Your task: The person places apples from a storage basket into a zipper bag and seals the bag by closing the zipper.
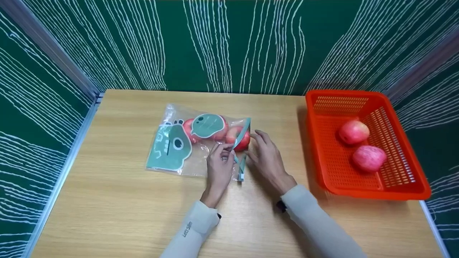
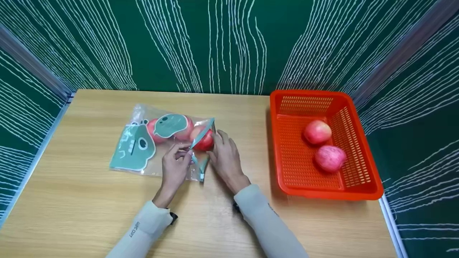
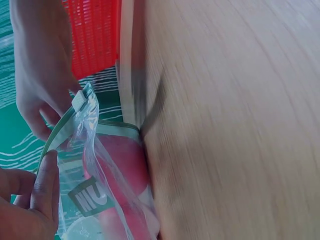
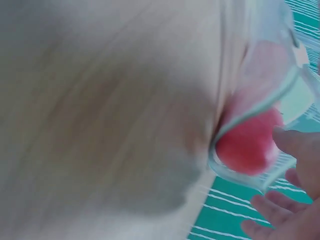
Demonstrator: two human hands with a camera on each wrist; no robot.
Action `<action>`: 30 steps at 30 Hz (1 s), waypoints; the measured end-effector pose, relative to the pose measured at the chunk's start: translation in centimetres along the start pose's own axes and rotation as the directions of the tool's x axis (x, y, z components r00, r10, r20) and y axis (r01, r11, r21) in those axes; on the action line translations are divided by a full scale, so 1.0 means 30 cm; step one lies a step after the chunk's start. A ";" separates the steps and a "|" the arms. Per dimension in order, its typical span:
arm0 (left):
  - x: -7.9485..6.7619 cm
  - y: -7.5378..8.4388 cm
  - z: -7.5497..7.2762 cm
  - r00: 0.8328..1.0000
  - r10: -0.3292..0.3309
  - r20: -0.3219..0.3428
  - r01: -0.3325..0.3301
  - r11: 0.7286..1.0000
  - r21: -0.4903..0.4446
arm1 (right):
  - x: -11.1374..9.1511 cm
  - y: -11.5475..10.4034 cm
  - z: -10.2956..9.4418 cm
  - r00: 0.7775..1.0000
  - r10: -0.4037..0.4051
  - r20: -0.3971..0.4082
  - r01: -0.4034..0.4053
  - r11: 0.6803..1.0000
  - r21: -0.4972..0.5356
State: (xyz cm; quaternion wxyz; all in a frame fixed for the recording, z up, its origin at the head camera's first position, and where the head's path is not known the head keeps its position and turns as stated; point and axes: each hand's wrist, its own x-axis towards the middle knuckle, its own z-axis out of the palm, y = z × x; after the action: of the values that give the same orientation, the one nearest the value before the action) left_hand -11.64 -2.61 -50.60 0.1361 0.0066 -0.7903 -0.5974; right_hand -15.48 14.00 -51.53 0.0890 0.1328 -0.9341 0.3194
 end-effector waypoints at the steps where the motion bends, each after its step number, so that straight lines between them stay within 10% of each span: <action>1: 0.000 -0.001 0.000 1.000 0.001 0.000 -0.001 1.000 -0.004 | -0.008 0.002 -0.017 1.000 0.011 0.011 -0.011 1.000 -0.002; 30: -0.009 0.008 -0.010 0.999 -0.037 0.018 0.037 0.999 0.003 | -0.124 0.107 -0.446 0.997 0.070 -0.043 -0.072 0.997 -0.035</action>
State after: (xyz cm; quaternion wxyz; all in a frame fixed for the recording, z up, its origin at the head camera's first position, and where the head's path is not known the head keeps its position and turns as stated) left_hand -11.28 -2.79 -50.35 0.1177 0.0159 -0.7919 -0.5989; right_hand -11.85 25.45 -43.88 0.0996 0.0912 -0.9418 0.3079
